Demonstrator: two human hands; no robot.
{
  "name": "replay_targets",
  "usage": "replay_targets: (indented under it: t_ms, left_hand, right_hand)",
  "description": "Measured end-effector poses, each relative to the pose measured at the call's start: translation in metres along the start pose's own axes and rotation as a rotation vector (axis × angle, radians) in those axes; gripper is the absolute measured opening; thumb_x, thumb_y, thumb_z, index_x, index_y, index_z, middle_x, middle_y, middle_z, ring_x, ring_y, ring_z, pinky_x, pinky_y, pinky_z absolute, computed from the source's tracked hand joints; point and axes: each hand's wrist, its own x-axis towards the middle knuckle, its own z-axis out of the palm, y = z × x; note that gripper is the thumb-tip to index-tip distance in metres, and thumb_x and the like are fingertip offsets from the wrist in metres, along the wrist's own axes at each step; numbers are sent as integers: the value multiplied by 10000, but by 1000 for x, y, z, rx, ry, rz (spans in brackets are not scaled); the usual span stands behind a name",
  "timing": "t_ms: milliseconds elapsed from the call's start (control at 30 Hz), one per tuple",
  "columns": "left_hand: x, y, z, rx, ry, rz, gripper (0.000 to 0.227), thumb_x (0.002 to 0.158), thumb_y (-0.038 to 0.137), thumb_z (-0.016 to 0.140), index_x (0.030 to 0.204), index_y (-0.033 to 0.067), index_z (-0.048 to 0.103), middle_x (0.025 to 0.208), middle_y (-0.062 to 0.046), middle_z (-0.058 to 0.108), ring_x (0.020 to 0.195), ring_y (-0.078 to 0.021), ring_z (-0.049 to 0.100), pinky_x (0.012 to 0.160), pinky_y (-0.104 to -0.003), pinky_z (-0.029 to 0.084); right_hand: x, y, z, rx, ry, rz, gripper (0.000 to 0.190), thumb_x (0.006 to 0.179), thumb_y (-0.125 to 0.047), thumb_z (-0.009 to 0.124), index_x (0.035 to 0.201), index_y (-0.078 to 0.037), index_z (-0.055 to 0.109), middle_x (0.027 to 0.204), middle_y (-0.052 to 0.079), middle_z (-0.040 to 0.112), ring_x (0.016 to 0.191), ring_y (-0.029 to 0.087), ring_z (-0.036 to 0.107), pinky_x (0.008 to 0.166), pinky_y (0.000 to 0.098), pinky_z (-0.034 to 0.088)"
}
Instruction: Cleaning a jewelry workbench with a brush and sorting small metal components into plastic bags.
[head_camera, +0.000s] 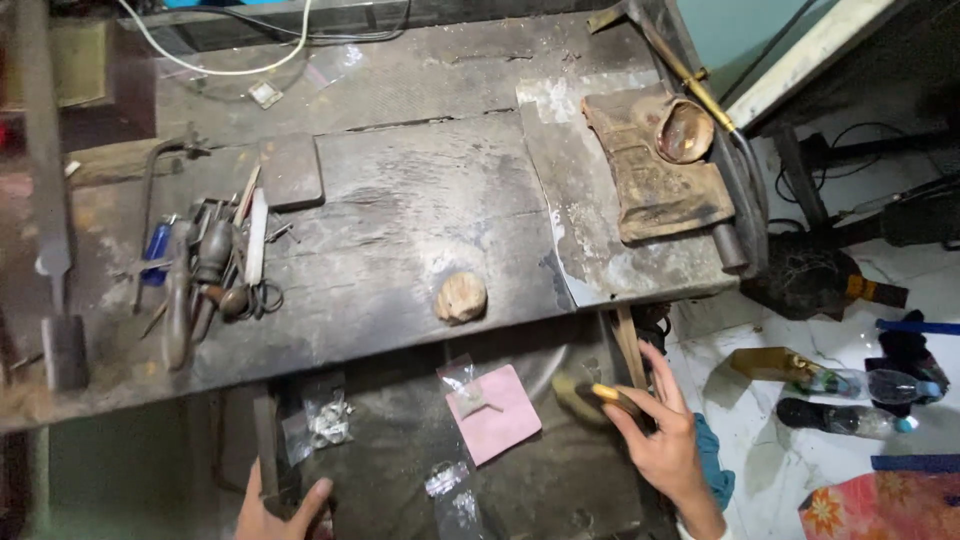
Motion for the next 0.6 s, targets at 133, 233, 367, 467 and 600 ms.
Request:
replay_targets:
  t_ms: [133,233,367,467,600]
  left_hand:
    - [20,-28,10,173,399,677,1062,661,469,830,1573,105,425,1577,-175,435,1447,-393,419,1118,-556,421]
    - [7,-18,7,189,631,1290,901,724,382,831,1478,-9,530,1510,-265,468,1412,-422,460,1160,-530,408]
    - [-7,7,15,299,277,1467,532,903,264,723,1382,64,602,1377,-145,584,1283,-300,557,1124,-402,437]
    - [17,19,33,668,411,1377,644,920,364,668,1437,34,470,1368,-231,503,1215,-426,487,1002,-502,461]
    - [44,27,40,742,397,1281,540,990,280,588,1430,-4,453,1163,-259,525,962,-413,536,813,-445,476]
  right_hand:
    - [21,-55,26,-229,258,-458,360,828,26,782,1181,-5,719,1300,211,661,1230,385,649,1145,481,500]
    - [35,-57,44,-370,271,-644,391,864,91,714,1250,38,671,1232,192,710,1168,382,671,1160,516,473]
    - [92,36,77,-724,173,-491,172,873,-46,649,1007,-3,747,881,208,711,782,365,664,726,459,542]
    - [91,16,89,-476,44,-313,178,865,3,493,691,-21,526,638,238,616,571,459,577,591,596,391]
    - [38,-75,82,-134,-338,-515,349,950,162,424,1187,-59,553,1084,206,667,721,308,757,649,294,760]
